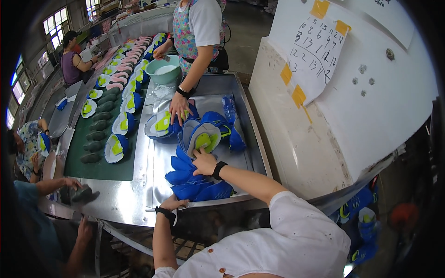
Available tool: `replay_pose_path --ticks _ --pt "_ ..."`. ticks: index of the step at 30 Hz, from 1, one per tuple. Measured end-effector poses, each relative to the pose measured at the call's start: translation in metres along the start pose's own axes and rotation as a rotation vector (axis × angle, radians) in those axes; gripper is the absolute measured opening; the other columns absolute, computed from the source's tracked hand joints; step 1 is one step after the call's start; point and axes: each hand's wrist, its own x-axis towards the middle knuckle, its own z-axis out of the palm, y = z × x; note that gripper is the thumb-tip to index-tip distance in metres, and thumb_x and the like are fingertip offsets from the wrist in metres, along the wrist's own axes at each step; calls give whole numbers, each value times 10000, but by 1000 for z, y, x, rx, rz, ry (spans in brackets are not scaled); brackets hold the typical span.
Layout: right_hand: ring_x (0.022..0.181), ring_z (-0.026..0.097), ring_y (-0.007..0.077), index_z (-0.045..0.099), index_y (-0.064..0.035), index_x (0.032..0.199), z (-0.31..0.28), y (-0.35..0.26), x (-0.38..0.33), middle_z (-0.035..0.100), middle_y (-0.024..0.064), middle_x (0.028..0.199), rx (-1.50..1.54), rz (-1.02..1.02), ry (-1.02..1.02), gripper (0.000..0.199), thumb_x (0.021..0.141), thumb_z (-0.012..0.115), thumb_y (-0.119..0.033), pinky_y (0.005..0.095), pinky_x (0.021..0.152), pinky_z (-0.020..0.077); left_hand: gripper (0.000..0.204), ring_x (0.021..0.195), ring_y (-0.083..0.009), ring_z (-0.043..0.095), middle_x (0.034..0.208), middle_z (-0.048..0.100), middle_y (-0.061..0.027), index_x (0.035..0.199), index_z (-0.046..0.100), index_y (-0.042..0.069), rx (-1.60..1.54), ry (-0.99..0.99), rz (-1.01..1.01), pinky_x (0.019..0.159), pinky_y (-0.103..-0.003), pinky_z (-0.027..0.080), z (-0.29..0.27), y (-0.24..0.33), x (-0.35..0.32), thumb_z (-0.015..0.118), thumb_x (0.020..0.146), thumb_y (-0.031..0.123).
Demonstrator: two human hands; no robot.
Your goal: Gathering blue shoe upper components from a bag, organizing them on a table, and transporting them to a production line.
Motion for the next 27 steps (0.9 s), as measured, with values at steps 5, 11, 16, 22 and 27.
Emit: replay_pose_path --ticks 5,11,16,22,27 --pt "1109 329 452 675 -78 876 4 6 -7 402 205 1200 1 -4 4 438 629 690 -438 434 867 434 832 1105 -293 461 1185 479 -196 1276 304 -36 260 145 71 945 -357 358 -18 26 -13 733 673 344" --pt "1145 344 378 651 -100 969 1 -24 7 432 142 1183 -122 -26 -58 415 668 678 -385 425 819 468 670 1218 -321 345 1282 393 -190 1251 389 63 1072 566 882 1000 -431 263 15 160 -28 670 673 252" --pt "1101 421 341 572 -74 1057 35 -16 14 458 140 1198 17 -157 120 412 713 598 -300 412 739 472 638 1153 -253 432 1204 491 -129 1203 427 62 1146 550 625 984 -404 260 22 140 20 666 639 239" --pt "1035 444 315 594 -54 989 45 10 0 487 120 1123 5 -180 28 408 669 638 -303 414 762 466 631 1101 -221 469 1100 560 -112 1174 439 31 1204 524 537 999 -401 236 37 128 47 661 619 234" --pt "1183 331 312 542 -42 1079 17 -13 -9 364 144 1265 101 -85 -76 567 683 661 -430 554 778 427 598 1101 -258 463 1121 543 -126 1189 434 60 978 382 663 1022 -425 223 19 124 26 639 639 177"
